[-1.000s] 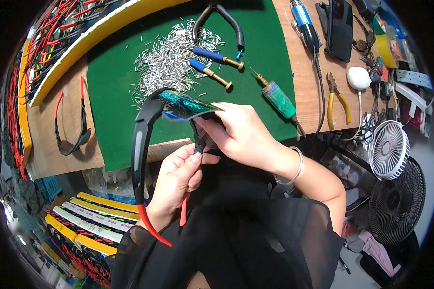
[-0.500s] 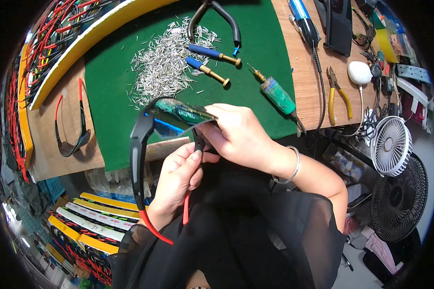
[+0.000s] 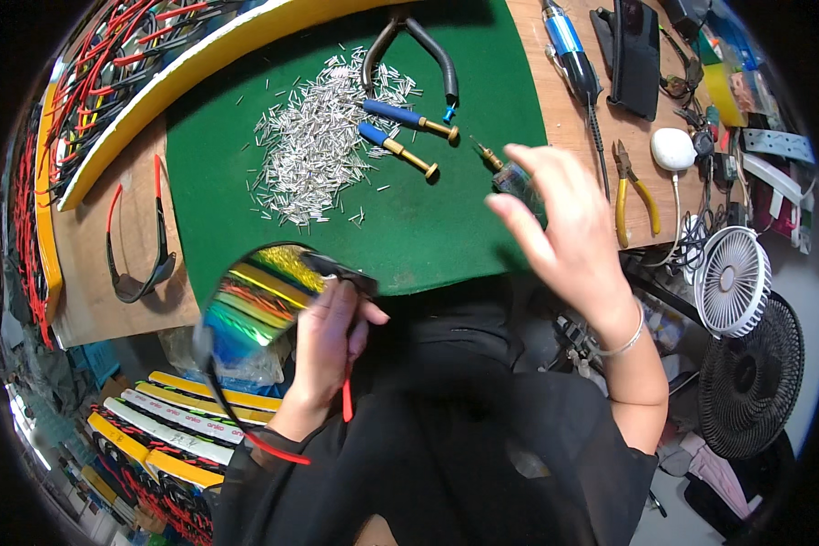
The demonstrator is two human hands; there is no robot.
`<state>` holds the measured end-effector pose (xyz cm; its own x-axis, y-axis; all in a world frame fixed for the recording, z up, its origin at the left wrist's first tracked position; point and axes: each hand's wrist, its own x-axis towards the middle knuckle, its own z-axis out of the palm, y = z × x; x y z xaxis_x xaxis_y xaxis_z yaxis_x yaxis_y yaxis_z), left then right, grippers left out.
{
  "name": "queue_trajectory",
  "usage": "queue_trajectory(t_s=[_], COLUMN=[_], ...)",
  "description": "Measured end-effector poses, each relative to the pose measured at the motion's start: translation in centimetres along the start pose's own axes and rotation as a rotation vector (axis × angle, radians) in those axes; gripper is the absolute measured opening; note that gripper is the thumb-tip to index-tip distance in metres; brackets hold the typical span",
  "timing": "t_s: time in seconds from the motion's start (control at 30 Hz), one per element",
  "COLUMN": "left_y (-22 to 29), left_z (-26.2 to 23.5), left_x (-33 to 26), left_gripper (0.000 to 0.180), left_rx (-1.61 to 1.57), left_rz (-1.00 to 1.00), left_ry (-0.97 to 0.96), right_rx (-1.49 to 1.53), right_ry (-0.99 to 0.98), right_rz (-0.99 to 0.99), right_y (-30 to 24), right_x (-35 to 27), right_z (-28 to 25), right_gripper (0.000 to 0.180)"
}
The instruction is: The person assembles sunglasses by inserting small metal pins into the frame using a screwdriver. They handle multiple units one at a time, placing each completed pair into a tray.
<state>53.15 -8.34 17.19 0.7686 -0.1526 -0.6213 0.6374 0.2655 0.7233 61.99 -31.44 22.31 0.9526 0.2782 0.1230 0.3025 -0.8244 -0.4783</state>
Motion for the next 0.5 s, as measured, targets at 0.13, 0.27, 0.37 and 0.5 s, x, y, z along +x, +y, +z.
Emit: queue_trajectory(t_s=[0.13, 0.27, 0.37, 0.5], left_y=[1.9, 1.3, 1.3, 1.1], left_z=[0.1, -1.3, -1.5, -1.2], left_x=[0.0, 0.1, 0.0, 0.6], left_gripper=[0.021, 0.024, 0.024, 0.025], left_rx=[-0.157, -0.25, -0.236, -0.236], left_rz=[0.033, 0.128, 0.103, 0.036], left_ry=[0.061, 0.052, 0.059, 0.099], right_rx=[-0.218, -0.14, 0.033, 0.203], right_ry=[0.001, 0.03, 0.025, -0.121], right_rz=[0.0, -0.005, -0.006, -0.142], right_y=[2.4, 2.7, 1.2, -1.4], right_x=[-0.7, -0.4, -0.5, -0.3], right_z=[3.1, 3.8, 2.3, 1.0], right_gripper=[0.04, 0.032, 0.026, 0.027])
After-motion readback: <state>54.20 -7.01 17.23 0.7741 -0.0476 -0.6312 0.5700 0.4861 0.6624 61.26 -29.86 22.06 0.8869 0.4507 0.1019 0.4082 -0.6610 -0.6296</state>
